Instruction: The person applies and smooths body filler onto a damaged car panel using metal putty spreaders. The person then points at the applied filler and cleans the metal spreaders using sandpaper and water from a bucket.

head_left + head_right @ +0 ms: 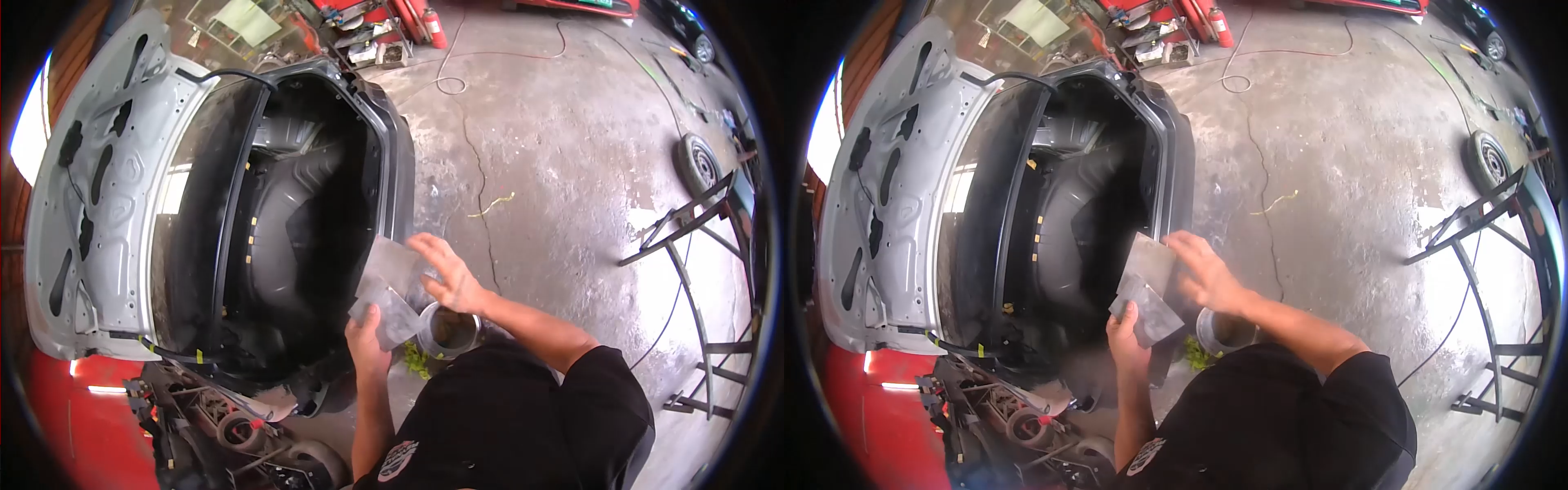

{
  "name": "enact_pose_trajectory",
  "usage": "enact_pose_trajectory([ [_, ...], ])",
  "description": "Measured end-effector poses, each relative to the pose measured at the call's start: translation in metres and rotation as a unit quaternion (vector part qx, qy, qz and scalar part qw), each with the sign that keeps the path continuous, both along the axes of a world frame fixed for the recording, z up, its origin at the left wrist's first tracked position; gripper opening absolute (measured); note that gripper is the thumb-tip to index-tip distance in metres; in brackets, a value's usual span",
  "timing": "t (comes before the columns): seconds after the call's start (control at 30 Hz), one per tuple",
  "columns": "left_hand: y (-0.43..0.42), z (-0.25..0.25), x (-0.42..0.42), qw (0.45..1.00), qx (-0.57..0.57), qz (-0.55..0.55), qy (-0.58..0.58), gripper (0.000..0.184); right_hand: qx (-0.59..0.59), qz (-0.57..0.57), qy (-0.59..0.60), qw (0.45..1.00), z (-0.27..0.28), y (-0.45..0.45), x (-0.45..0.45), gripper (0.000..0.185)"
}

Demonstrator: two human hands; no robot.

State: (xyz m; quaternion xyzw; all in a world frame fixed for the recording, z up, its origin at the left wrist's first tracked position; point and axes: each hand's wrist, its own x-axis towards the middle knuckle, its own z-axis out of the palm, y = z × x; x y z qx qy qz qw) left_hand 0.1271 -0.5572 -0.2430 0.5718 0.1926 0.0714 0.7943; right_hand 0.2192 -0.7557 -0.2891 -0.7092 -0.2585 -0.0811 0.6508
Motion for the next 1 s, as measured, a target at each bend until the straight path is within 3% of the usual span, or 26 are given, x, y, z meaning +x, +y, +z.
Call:
enact_pose_trajectory([
  [0.07, -0.002, 0.006, 0.009, 1.000, -0.010, -0.010, -0.005, 0.037, 0.214, 0.085, 0.253, 0.940, 0.008, -0.009, -0.005, 0.072],
  [0.1, -0.004, 0.007, 0.012, 1.000, -0.015, -0.017, -0.006, 0.040, 0.236, 0.132, 0.320, 0.908, 0.002, -0.013, -0.003, 0.069],
  [0.23, -0.020, 0.006, 0.020, 0.998, -0.002, -0.069, 0.004, 0.037, 0.320, 0.198, 0.408, 0.832, -0.008, -0.008, -0.007, 0.058],
  [0.33, -0.027, 0.005, 0.025, 0.994, 0.011, -0.112, 0.002, 0.032, 0.359, 0.146, 0.414, 0.824, -0.008, -0.003, -0.006, 0.053],
  [0.4, -0.025, 0.006, 0.030, 0.991, 0.018, -0.136, 0.003, 0.032, 0.314, 0.089, 0.429, 0.843, -0.017, -0.001, -0.006, 0.049],
  [0.53, -0.034, 0.013, 0.040, 0.997, 0.001, -0.070, -0.018, 0.034, 0.290, 0.030, 0.380, 0.878, -0.003, -0.013, -0.008, 0.047],
  [0.63, -0.036, 0.018, 0.051, 0.997, -0.053, -0.013, -0.047, 0.038, 0.355, -0.037, 0.341, 0.870, 0.007, -0.017, -0.005, 0.048],
  [0.77, -0.037, 0.016, 0.059, 0.992, -0.114, 0.030, -0.038, 0.036, 0.239, -0.132, 0.380, 0.884, 0.022, -0.022, -0.012, 0.049],
  [0.8, -0.037, 0.012, 0.060, 0.991, -0.123, 0.042, -0.034, 0.036, 0.269, -0.132, 0.348, 0.889, -0.003, -0.011, -0.011, 0.047],
  [0.87, -0.046, 0.008, 0.064, 0.990, -0.115, 0.052, -0.067, 0.038, 0.338, -0.083, 0.356, 0.867, 0.034, -0.012, -0.019, 0.043],
  [1.0, -0.063, 0.014, 0.067, 0.989, -0.011, 0.114, -0.091, 0.036, 0.330, -0.048, 0.314, 0.889, 0.046, 0.003, -0.032, 0.039],
])
